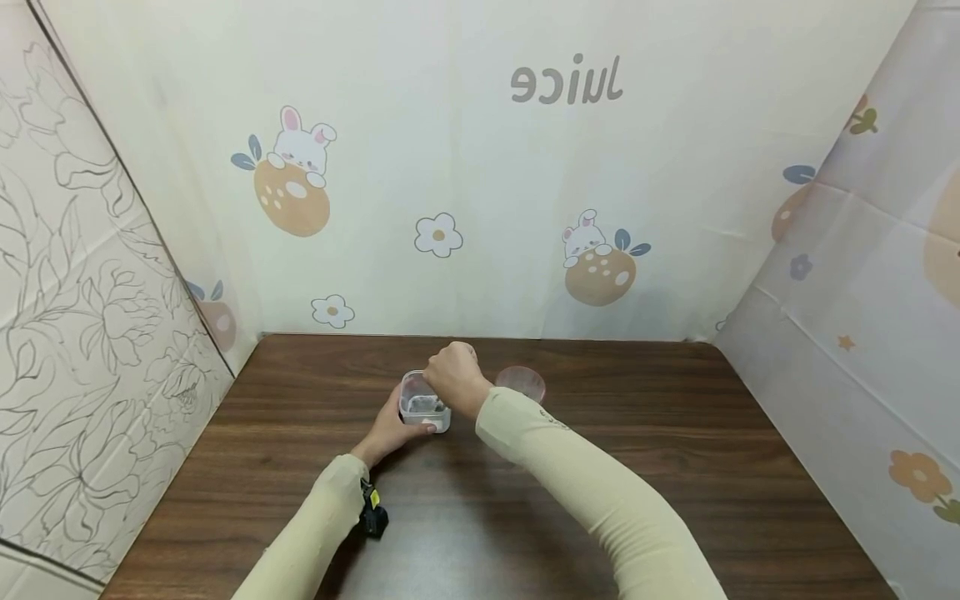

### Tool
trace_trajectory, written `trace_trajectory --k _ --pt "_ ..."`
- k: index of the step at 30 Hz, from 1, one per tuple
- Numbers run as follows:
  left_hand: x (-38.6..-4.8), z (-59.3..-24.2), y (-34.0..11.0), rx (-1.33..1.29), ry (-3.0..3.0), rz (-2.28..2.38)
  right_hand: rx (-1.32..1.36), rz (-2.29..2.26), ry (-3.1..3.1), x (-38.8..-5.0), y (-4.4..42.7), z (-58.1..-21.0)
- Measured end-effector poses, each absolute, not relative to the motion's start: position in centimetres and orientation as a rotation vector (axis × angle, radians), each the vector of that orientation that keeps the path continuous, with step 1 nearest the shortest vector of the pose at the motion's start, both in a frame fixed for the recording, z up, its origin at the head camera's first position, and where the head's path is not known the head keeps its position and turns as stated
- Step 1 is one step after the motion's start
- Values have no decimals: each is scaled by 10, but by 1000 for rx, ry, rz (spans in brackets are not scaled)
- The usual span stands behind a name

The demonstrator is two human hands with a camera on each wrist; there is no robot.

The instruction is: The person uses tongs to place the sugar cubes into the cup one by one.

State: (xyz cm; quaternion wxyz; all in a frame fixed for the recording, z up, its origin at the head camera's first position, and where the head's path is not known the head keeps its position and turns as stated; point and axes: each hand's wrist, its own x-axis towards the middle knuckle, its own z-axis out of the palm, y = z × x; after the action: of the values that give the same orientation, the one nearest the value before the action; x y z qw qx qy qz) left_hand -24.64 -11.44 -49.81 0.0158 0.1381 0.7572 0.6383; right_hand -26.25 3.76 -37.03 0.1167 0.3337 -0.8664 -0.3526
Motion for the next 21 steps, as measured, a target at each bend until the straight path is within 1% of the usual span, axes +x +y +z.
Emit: trace_trajectory --k 11,21 --pt "-248 -499 -114 426 2367 2007 1023 -836 -2521 -261 48 -362" --pt "-249 -502 -114 411 2384 1983 1066 -695 -2465 -260 66 -357"
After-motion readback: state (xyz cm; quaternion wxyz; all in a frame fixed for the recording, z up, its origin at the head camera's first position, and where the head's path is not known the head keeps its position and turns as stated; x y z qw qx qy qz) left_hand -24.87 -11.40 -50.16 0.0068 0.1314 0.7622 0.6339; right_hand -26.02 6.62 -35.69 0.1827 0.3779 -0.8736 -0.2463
